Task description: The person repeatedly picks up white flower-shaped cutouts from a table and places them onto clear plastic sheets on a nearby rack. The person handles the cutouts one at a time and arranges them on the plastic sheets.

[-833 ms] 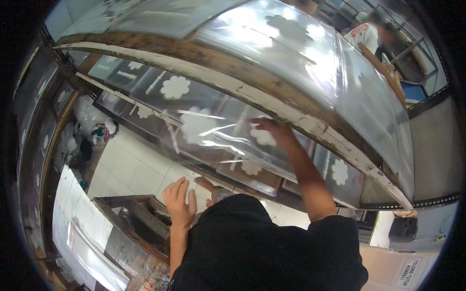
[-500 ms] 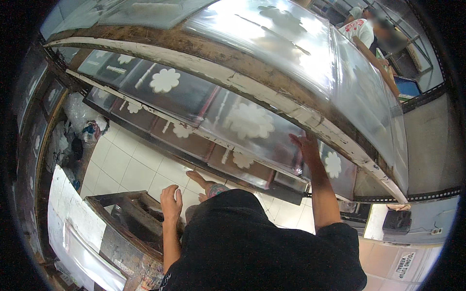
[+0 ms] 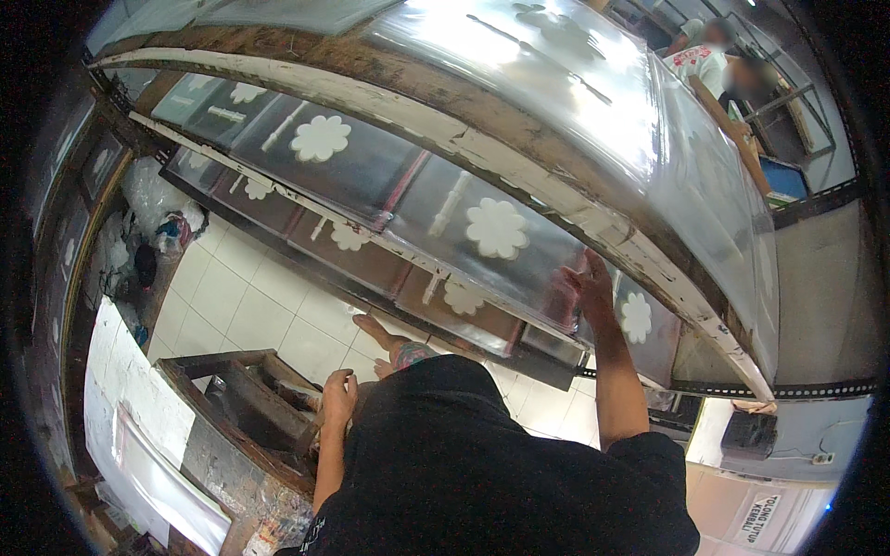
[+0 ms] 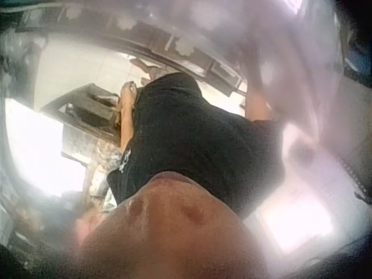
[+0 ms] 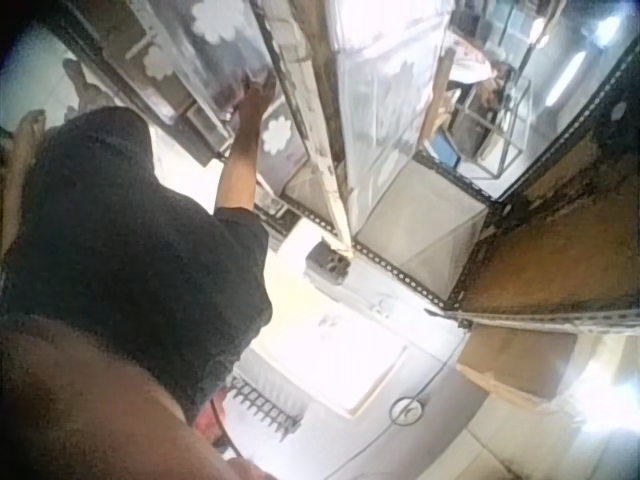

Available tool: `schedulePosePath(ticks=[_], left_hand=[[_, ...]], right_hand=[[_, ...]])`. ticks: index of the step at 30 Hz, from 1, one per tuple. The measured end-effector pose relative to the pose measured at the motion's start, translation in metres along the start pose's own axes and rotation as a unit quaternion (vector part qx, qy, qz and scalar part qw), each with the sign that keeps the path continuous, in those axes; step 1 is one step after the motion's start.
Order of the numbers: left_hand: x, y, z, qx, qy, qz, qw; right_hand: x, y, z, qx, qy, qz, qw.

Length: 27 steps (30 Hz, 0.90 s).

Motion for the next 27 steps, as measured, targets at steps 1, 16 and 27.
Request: schedulePosePath(ticks=[1,16,27], left_hand=[[0.001,-0.001,0.005,0.001,0.005,0.003,1.000],[0.006,-0.006,0.020,-0.005,0.026,0.009,1.000],[0.007,-0.003,0.018,0.002,0.030,0.002,1.000]], right_hand=[[0.001,-0.003,0.004,-0.003,0.002,0.001,1.000],[-0.009,0.008,0.008,0.568,0.283,0.009,0.773],[-0.019,-0.006,-0.008,0.537,0.228,0.213,0.784]])
Point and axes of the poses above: each hand's wrist, its own x-axis away from the middle knuckle, its own y-axis out of the back of the hand, z = x × y, the point moved 4 cm from there along -x, towards the middle knuckle, and after that the axes turned 15 degrees about y, right-handed, at the moved point
